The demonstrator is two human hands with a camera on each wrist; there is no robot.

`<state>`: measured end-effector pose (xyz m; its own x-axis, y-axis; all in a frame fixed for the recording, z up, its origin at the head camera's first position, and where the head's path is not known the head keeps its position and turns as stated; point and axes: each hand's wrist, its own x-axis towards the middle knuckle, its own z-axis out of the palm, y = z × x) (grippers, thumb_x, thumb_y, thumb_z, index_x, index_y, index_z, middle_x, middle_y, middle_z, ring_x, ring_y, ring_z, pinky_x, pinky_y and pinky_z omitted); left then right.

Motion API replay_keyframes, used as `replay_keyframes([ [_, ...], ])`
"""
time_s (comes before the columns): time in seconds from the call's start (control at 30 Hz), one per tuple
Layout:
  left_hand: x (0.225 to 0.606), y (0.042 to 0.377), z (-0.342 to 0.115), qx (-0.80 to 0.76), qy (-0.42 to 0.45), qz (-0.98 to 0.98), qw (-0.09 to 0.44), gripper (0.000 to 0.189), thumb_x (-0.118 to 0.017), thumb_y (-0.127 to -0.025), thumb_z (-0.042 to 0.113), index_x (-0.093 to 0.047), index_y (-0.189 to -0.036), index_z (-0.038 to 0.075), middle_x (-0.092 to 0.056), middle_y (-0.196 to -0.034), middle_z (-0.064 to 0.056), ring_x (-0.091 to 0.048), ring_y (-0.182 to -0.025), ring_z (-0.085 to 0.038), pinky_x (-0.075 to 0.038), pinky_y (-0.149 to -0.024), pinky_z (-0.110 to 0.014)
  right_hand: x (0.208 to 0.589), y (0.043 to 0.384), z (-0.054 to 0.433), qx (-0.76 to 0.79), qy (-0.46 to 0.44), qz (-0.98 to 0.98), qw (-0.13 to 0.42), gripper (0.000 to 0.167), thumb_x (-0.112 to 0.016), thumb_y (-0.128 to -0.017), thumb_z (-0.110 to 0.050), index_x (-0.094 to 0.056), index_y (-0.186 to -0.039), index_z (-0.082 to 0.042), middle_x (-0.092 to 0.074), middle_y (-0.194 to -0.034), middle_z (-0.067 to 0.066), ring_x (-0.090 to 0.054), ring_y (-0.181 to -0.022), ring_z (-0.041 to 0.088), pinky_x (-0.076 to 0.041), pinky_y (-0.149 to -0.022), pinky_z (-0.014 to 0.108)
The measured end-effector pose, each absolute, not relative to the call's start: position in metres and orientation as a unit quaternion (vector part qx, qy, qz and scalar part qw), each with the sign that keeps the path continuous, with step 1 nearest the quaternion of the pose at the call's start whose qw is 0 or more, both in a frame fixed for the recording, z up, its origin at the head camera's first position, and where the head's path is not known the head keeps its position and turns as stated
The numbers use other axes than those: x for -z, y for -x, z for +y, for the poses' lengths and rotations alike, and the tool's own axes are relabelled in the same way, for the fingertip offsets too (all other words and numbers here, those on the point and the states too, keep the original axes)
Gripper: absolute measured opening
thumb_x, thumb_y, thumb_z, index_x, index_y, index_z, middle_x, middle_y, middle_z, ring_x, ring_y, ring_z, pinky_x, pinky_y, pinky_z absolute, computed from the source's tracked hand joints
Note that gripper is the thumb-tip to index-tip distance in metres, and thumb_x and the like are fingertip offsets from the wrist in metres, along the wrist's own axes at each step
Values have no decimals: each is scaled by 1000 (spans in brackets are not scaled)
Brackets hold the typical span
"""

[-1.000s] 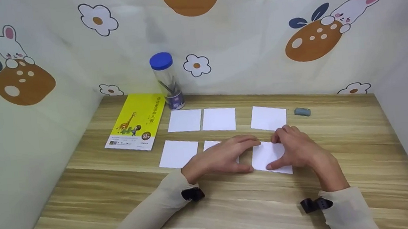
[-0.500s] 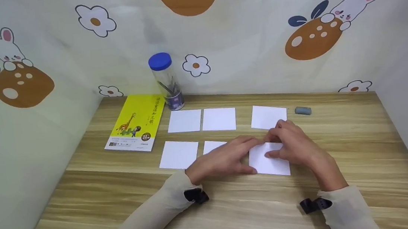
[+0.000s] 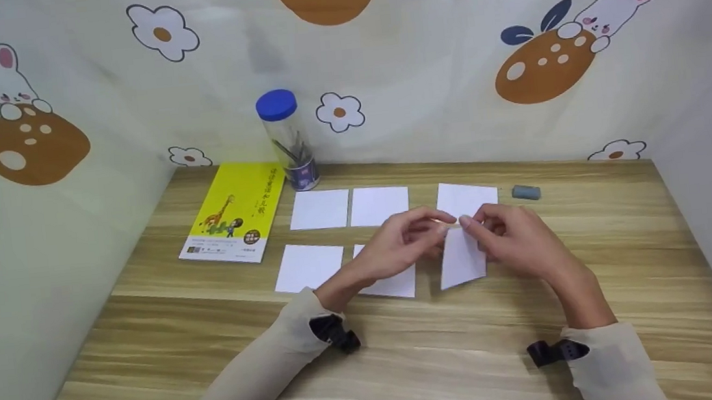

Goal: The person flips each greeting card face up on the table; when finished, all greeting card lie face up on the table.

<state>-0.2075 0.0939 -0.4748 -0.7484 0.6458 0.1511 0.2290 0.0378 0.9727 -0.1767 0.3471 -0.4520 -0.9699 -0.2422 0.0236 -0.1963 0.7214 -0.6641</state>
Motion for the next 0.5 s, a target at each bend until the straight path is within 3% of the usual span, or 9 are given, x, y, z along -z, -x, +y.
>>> replay_keyframes([
  [0.1, 475, 209, 94, -616, -320, 704, 150, 33, -60, -112, 28, -68, -138, 7, -77, -133, -10, -75, -121, -16, -61, -98, -22, 450, 175, 350, 405, 129, 905, 33, 31, -59, -113, -36, -74, -98, -13, -74, -82, 5, -71, -71, 16, -59, -61, 27],
  [0.23, 477, 210, 91, -544, -327, 765, 108, 39, -66, -107, 13, -64, -146, 9, -69, -147, -7, -69, -131, -18, -54, -102, -13, 451, 173, 354, 458, 176, 870, 56, 7, -67, -107, -11, -73, -108, -7, -76, -92, 7, -73, -78, 13, -61, -67, 26],
  [0.33, 477, 211, 88, -526, -318, 778, 129, 46, -71, -103, 7, -63, -148, 11, -75, -137, -8, -75, -116, -12, -57, -93, -12, 455, 174, 355, 464, 203, 859, 75, 26, -69, -102, -1, -71, -126, -10, -74, -98, 9, -72, -83, 14, -60, -73, 23],
  [0.43, 478, 210, 87, -517, -304, 786, 148, 49, -75, -101, 6, -63, -148, 11, -81, -116, -8, -77, -94, -3, -59, -81, -13, 460, 176, 354, 453, 207, 864, 79, 50, -70, -102, -2, -61, -149, -16, -74, -98, 11, -72, -83, 17, -58, -74, 22],
  [0.5, 478, 209, 86, -508, -290, 797, 151, 54, -76, -99, 6, -60, -150, 12, -80, -108, -6, -74, -86, 1, -58, -76, -12, 463, 178, 354, 439, 196, 873, 79, 59, -74, -101, -6, -55, -156, -18, -74, -97, 10, -72, -81, 16, -58, -72, 22],
])
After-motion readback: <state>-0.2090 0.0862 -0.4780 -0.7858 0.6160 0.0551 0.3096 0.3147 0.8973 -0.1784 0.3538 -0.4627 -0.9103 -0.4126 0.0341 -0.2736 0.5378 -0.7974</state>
